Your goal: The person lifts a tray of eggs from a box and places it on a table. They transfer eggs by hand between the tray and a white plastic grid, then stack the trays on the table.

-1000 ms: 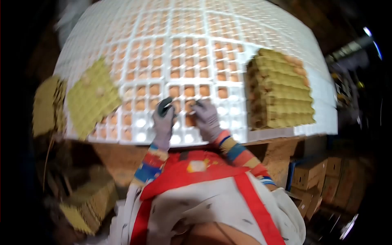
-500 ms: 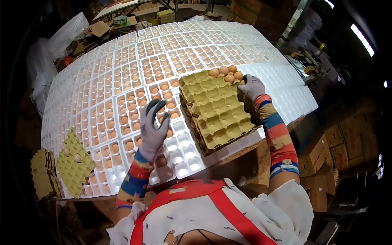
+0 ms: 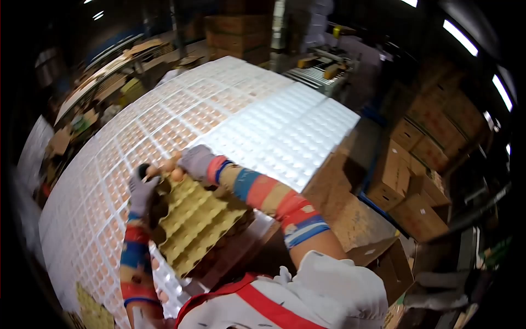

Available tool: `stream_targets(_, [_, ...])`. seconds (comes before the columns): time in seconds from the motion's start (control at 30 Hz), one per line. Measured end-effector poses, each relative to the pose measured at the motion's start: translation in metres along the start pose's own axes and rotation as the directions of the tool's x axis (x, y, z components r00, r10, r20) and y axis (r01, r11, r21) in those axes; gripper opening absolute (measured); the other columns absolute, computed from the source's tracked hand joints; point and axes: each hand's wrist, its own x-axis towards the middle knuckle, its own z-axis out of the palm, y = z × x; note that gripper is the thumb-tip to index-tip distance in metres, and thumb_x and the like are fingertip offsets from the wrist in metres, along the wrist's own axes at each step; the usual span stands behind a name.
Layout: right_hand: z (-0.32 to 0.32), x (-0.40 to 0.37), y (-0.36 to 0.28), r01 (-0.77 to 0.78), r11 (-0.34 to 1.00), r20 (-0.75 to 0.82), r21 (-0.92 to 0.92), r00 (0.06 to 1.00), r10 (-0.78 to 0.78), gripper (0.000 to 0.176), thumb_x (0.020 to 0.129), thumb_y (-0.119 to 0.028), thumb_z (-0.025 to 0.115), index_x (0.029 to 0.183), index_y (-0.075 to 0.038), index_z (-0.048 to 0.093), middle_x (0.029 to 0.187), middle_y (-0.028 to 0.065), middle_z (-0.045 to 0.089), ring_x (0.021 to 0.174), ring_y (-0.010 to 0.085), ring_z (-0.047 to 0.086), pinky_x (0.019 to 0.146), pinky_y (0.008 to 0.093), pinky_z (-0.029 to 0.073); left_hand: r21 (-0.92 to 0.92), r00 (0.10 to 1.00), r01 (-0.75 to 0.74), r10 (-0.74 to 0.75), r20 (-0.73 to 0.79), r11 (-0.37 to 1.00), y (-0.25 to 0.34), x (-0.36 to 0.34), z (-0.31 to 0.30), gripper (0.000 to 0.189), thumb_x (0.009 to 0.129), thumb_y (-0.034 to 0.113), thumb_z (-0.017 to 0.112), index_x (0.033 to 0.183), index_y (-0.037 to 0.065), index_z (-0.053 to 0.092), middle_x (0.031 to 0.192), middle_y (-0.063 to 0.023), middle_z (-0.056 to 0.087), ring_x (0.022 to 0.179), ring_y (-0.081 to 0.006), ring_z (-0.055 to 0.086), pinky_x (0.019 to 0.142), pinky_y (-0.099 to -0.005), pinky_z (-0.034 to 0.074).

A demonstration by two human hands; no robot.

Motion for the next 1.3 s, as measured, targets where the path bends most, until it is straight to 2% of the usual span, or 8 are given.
stream_targets(0.13, [0.03,-0.005,0.055,0.014,0.47,-0.16,0.883,0.949,0.273,0.037,0.079,-0.021,0.066,0.115,-0.014,0.062,0.103,0.0078,0.066,0.093,0.028,0.064,0.075,0.0379,0.053,-0.901,0.931,0.242,-0.347,0.111,0.36,0.015,-0.001,-0.025,0.033,0.089,0.013,0.058,0.122,0.008,0.056,0.106,-0.0054,0.058,0.106,-0.0249,0.058,0.09,-0.0416,0.053])
stream_targets(0.23, [0.007,-0.031,0.068,0.076,-0.466,0.051,0.882,0.966,0.254,0.054,0.082,-0.021,0.07,0.132,-0.013,0.053,0.106,0.0052,0.063,0.083,0.0194,0.065,0.066,0.0351,0.057,-0.287,0.989,0.059,-0.017,0.145,0.956,-0.025,0.004,-0.02,0.036,0.088,0.019,0.064,0.12,0.003,0.058,0.091,-0.0048,0.06,0.078,-0.0155,0.06,0.067,-0.0303,0.055])
stream_targets(0.47, [-0.018,0.04,0.05,-0.173,0.975,0.168,0.142,0.975,0.149,0.064,0.067,-0.046,0.079,0.124,-0.023,0.06,0.13,0.0143,0.048,0.11,0.0306,0.06,0.093,0.0415,0.049,0.685,0.952,0.008,-0.215,0.217,0.729,0.108,-0.017,0.055,0.045,0.077,0.033,0.067,0.116,0.012,0.059,0.11,-0.0163,0.062,0.1,-0.0379,0.06,0.085,-0.0453,0.049])
stream_targets(0.63, [-0.015,0.06,0.042,-0.158,0.986,0.211,0.057,0.967,0.142,0.05,0.071,-0.042,0.078,0.113,-0.018,0.065,0.124,0.0137,0.053,0.108,0.0312,0.061,0.088,0.0418,0.051,-0.403,0.936,0.353,-0.316,0.157,0.844,0.054,-0.014,0.004,0.034,0.086,0.024,0.069,0.113,0.004,0.064,0.099,-0.0052,0.067,0.083,-0.0155,0.064,0.07,-0.0265,0.052])
stream_targets(0.7, [0.005,0.049,0.06,-0.13,0.921,-0.001,0.366,0.99,0.14,0.051,0.069,-0.044,0.078,0.112,-0.019,0.067,0.11,0.0127,0.066,0.104,0.0285,0.062,0.087,0.0382,0.05,-0.794,0.824,0.525,-0.416,0.384,0.307,0.054,-0.017,-0.018,0.04,0.089,0.018,0.063,0.127,0.006,0.057,0.116,-0.0084,0.063,0.091,-0.0178,0.064,0.07,-0.0275,0.054])
stream_targets(0.9, [0.04,0.006,0.061,0.167,-0.588,0.017,0.792,0.955,0.295,0.058,0.097,-0.044,0.052,0.142,-0.01,0.042,0.119,0.0129,0.058,0.087,0.0241,0.062,0.061,0.0367,0.054,0.039,0.854,0.353,-0.339,0.395,0.935,0.076,0.029,0.0,0.059,0.079,0.035,0.074,0.13,0.012,0.055,0.122,-0.011,0.053,0.1,-0.0281,0.062,0.077,-0.0343,0.054])
stream_targets(1.03, [0.039,-0.02,0.047,-0.135,-0.973,-0.067,0.185,0.986,-0.15,0.064,0.095,-0.057,0.044,0.138,-0.01,0.046,0.124,0.0224,0.055,0.088,0.0314,0.064,0.066,0.0423,0.058,0.892,0.839,0.01,-0.488,0.239,0.453,0.101,0.048,0.049,0.059,0.07,0.043,0.077,0.118,0.012,0.06,0.127,-0.0192,0.048,0.112,-0.0344,0.056,0.091,-0.0454,0.049])
stream_targets(1.3, [0.008,-0.07,-0.032,-0.066,-0.979,0.001,0.192,0.998,-0.067,0.068,0.092,-0.063,0.043,0.143,-0.017,0.044,0.141,0.0227,0.042,0.084,0.0271,0.057,0.063,0.0365,0.052,-0.804,0.965,0.112,0.128,0.227,0.584,0.061,0.001,-0.014,0.056,0.088,0.049,0.062,0.125,0.007,0.054,0.115,-0.0092,0.056,0.092,-0.0232,0.059,0.069,-0.0335,0.054])
